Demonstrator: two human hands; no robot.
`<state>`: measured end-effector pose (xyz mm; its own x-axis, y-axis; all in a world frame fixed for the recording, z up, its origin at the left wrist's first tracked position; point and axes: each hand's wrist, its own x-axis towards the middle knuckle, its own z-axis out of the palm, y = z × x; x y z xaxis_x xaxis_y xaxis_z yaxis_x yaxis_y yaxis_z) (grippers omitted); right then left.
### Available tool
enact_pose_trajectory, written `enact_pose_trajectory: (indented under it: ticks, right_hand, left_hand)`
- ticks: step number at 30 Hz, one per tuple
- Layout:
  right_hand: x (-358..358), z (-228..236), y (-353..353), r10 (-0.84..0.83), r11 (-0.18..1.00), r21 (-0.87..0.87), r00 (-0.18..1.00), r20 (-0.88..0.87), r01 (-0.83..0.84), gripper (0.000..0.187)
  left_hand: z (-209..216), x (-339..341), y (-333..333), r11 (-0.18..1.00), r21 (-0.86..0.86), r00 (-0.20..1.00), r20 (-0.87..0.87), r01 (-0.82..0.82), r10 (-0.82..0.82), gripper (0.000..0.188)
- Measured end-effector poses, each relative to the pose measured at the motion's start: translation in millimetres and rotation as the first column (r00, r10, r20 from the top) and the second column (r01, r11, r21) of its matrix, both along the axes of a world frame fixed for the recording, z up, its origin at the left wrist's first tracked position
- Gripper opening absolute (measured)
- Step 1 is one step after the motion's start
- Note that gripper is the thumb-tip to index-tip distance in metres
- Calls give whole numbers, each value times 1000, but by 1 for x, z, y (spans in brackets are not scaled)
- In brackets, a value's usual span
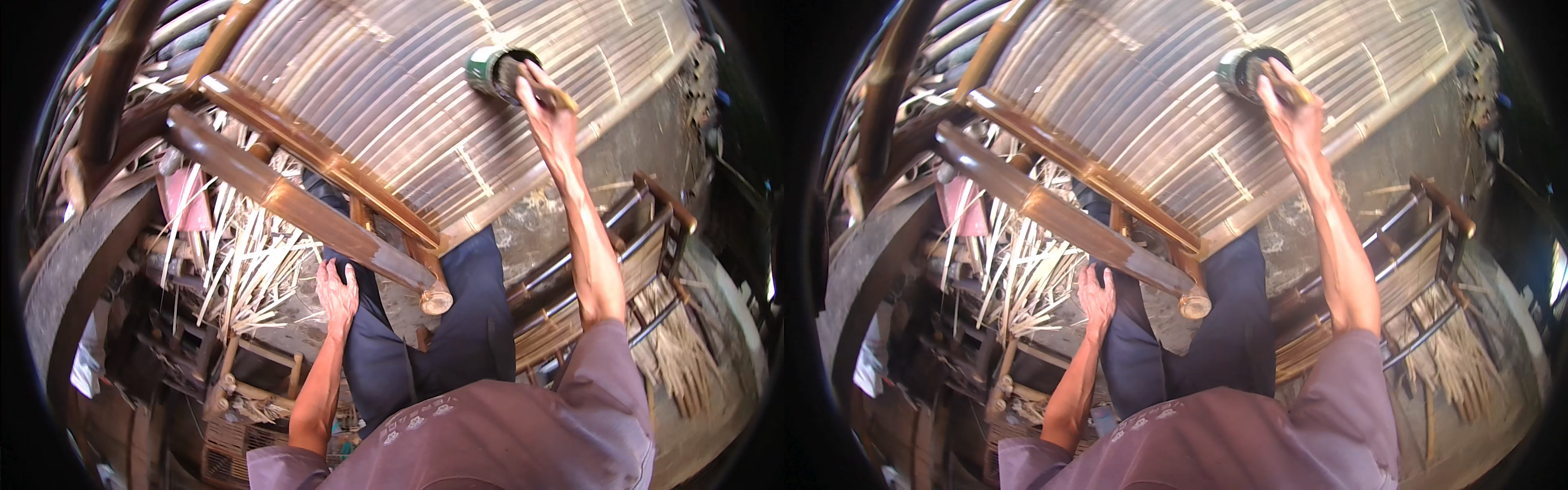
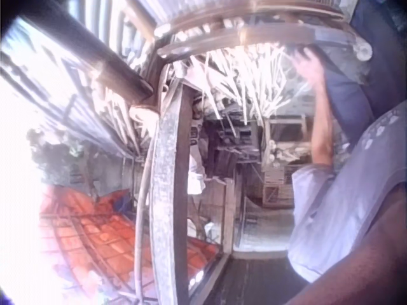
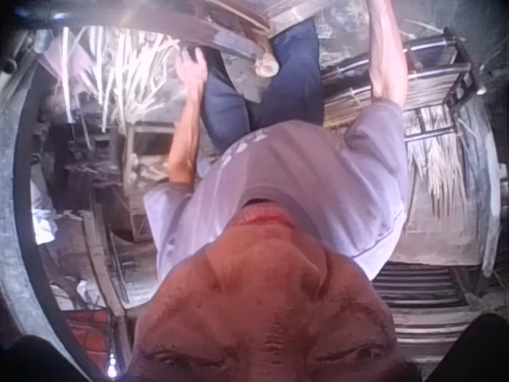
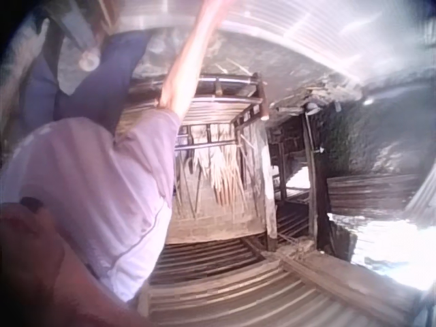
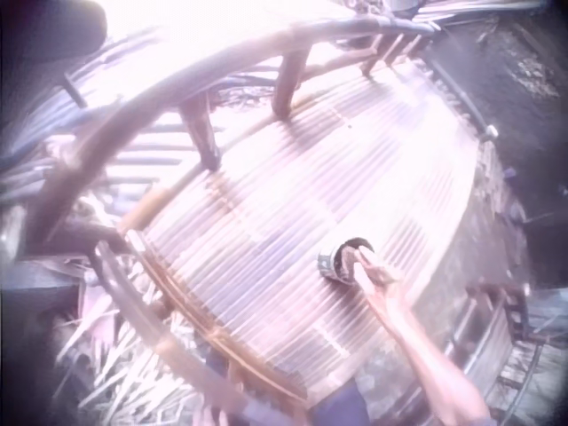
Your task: The person applies a varnish to a bamboo chair using a brush. They dip the brush into a can and coat the chair's frame and seat slats, repeatedly reloading the brush as needed.
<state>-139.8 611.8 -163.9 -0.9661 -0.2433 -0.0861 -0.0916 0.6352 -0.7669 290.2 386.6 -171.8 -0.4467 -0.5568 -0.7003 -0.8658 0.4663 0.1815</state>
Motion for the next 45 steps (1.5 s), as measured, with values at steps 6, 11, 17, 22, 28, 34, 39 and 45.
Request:
enact_pose_trajectory:
  ticks: [6, 11, 17, 22, 28, 34, 39, 45]
  right_hand:
    - [10, 40, 11, -349, 844, -290, 872, 343, 452, 50]
    - [16, 69, 52, -255, 398, -562, 675, 692, 726, 59]
    - [80, 99, 48, -24, 968, -139, 626, 780, 210, 61]
    - [174, 92, -70, 516, 785, -283, 330, 790, -550, 35]
    - [134, 49, -269, 540, 802, -542, -85, 838, -252, 31]
    - [119, 67, -348, 951, 265, -88, 245, 190, -960, 42]
    - [186, 55, -268, 925, -147, 258, -40, 379, -955, 48]
    - [111, 65, -451, 947, 304, 168, 278, -164, -938, 31]
  left_hand:
    - [1, -7, -1, 999, -30, 999, -34, -15, 14, 50]
    - [-5, 6, 13, 997, -56, 999, -18, -51, 50, 53]
    - [-5, 16, 26, 979, -65, 980, -65, -193, 189, 53]
    - [-10, 33, 29, 943, -61, 941, -106, -328, 320, 51]
    - [-18, 53, 19, 844, -24, 834, -175, -536, 524, 46]
    - [-23, 70, -20, 649, 116, 577, -360, -752, 733, 44]
    - [-19, 121, -23, 533, 164, 469, -312, -830, 826, 41]
    - [-17, 222, 43, 578, 167, 546, -202, -799, 813, 39]
